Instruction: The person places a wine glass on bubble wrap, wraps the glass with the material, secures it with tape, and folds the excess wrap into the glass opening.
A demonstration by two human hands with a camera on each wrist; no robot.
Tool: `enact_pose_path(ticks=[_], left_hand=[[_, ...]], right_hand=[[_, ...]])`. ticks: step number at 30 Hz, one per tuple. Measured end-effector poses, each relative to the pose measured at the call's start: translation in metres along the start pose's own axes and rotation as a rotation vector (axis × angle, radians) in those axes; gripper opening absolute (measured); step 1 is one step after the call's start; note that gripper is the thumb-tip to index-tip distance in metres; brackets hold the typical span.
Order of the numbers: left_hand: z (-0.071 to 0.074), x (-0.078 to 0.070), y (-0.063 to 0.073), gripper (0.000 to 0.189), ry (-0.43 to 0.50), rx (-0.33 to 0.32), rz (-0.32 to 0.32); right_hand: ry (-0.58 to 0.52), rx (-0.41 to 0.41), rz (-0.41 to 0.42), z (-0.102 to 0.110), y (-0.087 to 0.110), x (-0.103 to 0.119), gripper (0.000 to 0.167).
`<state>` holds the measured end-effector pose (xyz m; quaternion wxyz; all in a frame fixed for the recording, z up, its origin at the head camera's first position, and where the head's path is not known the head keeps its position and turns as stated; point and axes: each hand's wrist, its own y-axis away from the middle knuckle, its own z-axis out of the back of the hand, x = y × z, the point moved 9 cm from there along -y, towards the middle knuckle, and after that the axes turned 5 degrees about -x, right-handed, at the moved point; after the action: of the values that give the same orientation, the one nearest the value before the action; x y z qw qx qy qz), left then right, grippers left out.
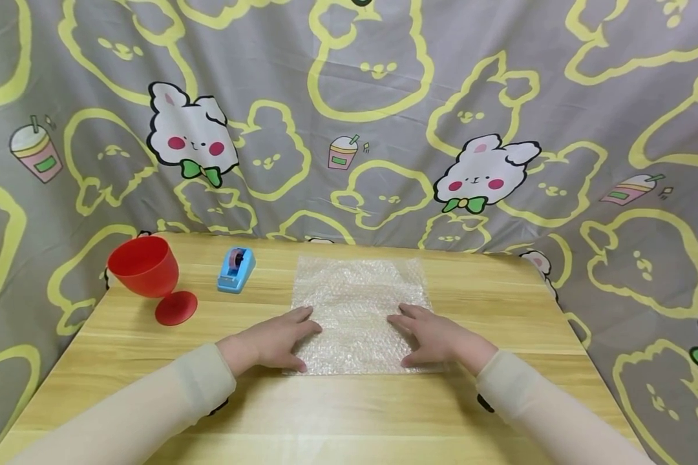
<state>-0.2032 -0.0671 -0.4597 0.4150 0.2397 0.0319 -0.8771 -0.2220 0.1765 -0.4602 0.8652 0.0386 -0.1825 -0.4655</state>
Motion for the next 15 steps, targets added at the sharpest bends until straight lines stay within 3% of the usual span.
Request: enact_pose_path(ticks=[6, 15], left_hand=[[-0.003, 0.002, 0.004, 0.072, -0.055, -0.005, -0.001], [0.003, -0.005, 0.013, 0.063, -0.141, -0.088, -0.085]], right_hand=[[-0.013, -0.015, -0.010, 0.000, 0.000, 0.001, 0.088], [-0.008, -0.021, -0.034, -0.002, -0.001, -0.001, 0.087]])
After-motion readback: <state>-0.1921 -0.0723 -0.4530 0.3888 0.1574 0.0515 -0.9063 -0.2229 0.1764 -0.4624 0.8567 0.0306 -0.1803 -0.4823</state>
